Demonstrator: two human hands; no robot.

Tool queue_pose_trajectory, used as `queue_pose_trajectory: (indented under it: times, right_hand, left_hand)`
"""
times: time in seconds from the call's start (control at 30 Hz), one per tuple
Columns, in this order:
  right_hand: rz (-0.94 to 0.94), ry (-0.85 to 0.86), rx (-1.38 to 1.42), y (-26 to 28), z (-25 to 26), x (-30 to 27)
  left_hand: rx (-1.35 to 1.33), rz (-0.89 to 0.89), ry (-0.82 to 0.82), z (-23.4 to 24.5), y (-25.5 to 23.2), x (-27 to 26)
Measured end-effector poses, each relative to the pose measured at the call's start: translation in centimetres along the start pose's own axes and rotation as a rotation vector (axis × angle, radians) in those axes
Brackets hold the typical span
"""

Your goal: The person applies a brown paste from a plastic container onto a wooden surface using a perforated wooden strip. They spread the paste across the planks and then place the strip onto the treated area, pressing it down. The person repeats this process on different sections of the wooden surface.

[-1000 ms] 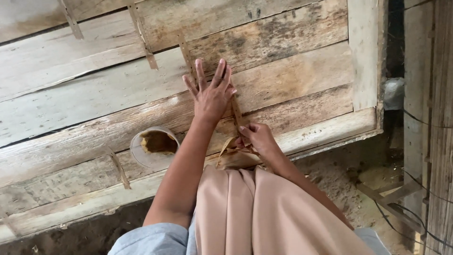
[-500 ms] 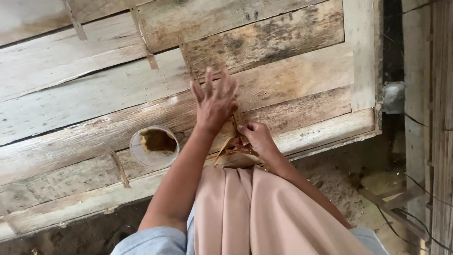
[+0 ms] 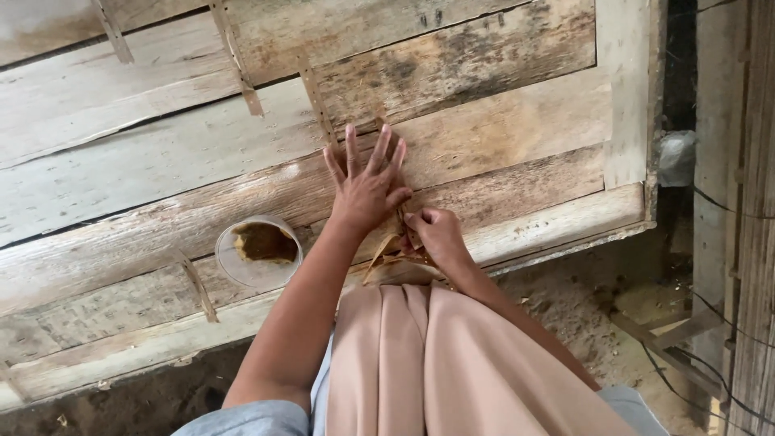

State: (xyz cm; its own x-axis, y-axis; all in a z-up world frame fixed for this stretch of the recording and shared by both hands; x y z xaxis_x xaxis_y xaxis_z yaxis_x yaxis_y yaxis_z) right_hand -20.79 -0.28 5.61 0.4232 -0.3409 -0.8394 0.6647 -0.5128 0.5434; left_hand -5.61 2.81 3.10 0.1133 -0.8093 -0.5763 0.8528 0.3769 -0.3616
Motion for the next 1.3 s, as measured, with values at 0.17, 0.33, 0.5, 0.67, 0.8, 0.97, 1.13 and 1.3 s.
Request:
queue_pose_trajectory:
  times: [0.17, 0.33, 0.5, 0.67, 0.8, 0.97, 1.13, 1.3]
  right_hand:
    - [-0.02, -0.008, -0.108, 0.6, -0.2, -0.6]
    - [-0.054, 0.005, -0.022, 1.4, 0.0, -0.8]
    - [-0.055, 0.039, -0.037, 1.6, 0.4, -0.9]
    - [0.06, -0.004, -0.7, 1.2, -2.0, -0.8]
    - [0.409, -0.196, -0.763, 3.3, 0.0, -1.0]
    - [0.788, -0.912, -0.869, 9.6, 10.0, -0.2]
    - [0.929, -0.865, -1.1, 8.1, 3.2, 5.1]
    - [0.854, -0.877, -1.198, 7.6, 2.2, 9.4]
  left_hand:
    - [-0.012, -0.029, 0.045, 0.5, 0.0, -0.2]
    - [-0.019, -0.027, 0.057, 0.7, -0.1, -0.4]
    - [-0.018, -0.032, 0.049, 0.7, -0.2, -0.3]
    - [0.039, -0.046, 0.045, 0.3, 0.1, -0.2]
    - [0.035, -0.031, 0.049, -2.3, 1.2, 1.7]
    - [-0.04, -0.015, 0.014, 0.4, 0.4, -0.3]
    - [-0.098, -0.017, -0.002, -0.8, 0.9, 0.4]
    - [-0.069, -0.004, 0.004, -1.1, 1.0, 0.8]
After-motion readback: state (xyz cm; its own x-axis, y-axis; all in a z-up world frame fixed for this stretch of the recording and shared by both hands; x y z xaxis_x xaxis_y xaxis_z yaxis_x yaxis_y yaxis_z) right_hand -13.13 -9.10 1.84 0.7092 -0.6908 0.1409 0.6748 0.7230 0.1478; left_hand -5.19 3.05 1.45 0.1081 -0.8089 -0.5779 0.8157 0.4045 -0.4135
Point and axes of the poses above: each hand's wrist, its own x-axis towards the middle knuckle, its own z-axis out of the back of the hand, y = z × x, the point moved 3 cm from there along x, towards the middle knuckle, and after that the axes turned 15 degrees about y, right-handed, at the moved point
